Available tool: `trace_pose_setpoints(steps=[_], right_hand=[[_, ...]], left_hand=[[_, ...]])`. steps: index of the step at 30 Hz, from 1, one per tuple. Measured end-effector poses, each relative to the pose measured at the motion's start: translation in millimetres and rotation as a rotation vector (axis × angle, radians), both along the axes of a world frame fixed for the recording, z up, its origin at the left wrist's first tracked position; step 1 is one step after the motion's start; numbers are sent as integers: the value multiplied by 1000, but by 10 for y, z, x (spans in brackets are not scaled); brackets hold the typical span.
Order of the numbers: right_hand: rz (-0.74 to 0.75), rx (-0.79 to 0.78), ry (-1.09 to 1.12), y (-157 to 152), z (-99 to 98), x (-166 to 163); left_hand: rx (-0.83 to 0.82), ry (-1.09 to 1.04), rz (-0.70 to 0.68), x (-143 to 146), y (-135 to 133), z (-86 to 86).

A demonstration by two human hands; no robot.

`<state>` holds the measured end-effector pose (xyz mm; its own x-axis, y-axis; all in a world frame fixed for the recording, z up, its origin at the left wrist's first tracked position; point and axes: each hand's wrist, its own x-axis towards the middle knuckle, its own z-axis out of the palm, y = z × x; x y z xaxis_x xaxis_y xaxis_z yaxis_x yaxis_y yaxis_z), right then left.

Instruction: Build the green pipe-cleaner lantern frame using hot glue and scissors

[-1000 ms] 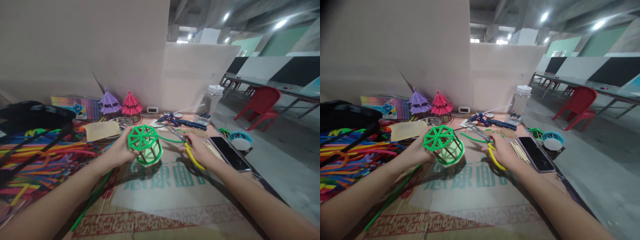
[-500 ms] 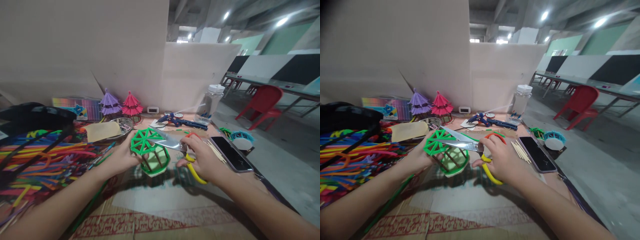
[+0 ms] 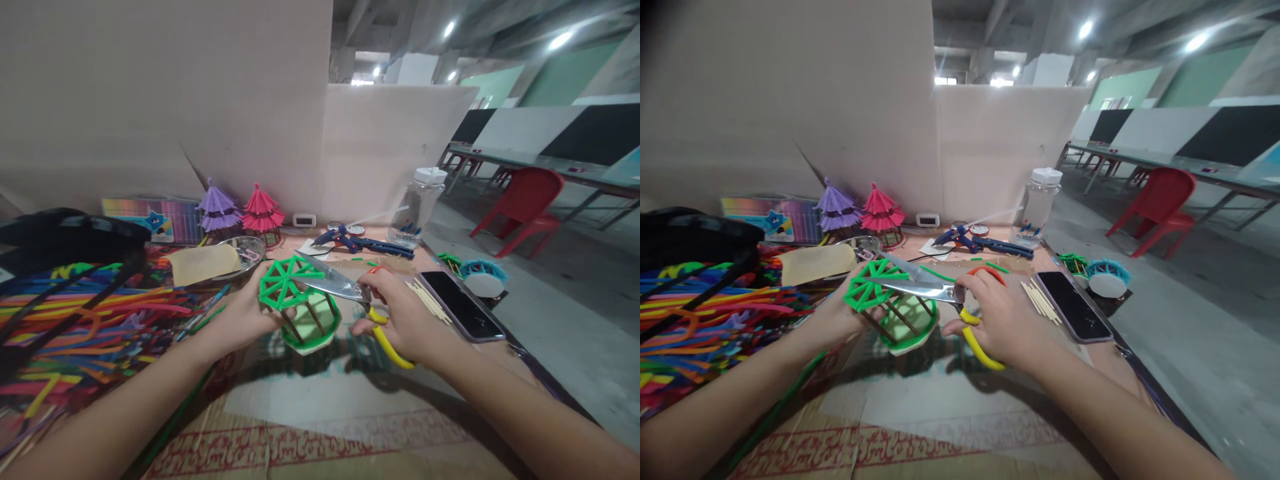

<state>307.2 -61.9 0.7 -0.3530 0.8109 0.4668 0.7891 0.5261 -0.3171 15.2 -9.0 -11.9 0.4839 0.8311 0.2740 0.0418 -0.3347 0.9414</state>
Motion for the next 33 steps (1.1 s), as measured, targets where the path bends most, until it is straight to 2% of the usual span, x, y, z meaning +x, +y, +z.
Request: trace_pose_setpoints(steps=[5,11,18,23,28,33], right_hand=[[2,0,5,-18,-3,-24],[28,6,50,-29,-5,-42],[23,-41,77,-28,-24,-29],[-60,-100,146,4,-43,-9],[-79,-72,153,47,-56,35],[-58,-29,91,9,-58,-4]], left_hand=[[16,52,-23,4,-31,26],[-15,-11,-63,14,-67,24],[-38,-1,-48,21,-73,19],[-55,-27,-48,-4,-21,-52],[-57,-56,0,-24,1,-69],[-75,-41,-35,-16,-28,-38]])
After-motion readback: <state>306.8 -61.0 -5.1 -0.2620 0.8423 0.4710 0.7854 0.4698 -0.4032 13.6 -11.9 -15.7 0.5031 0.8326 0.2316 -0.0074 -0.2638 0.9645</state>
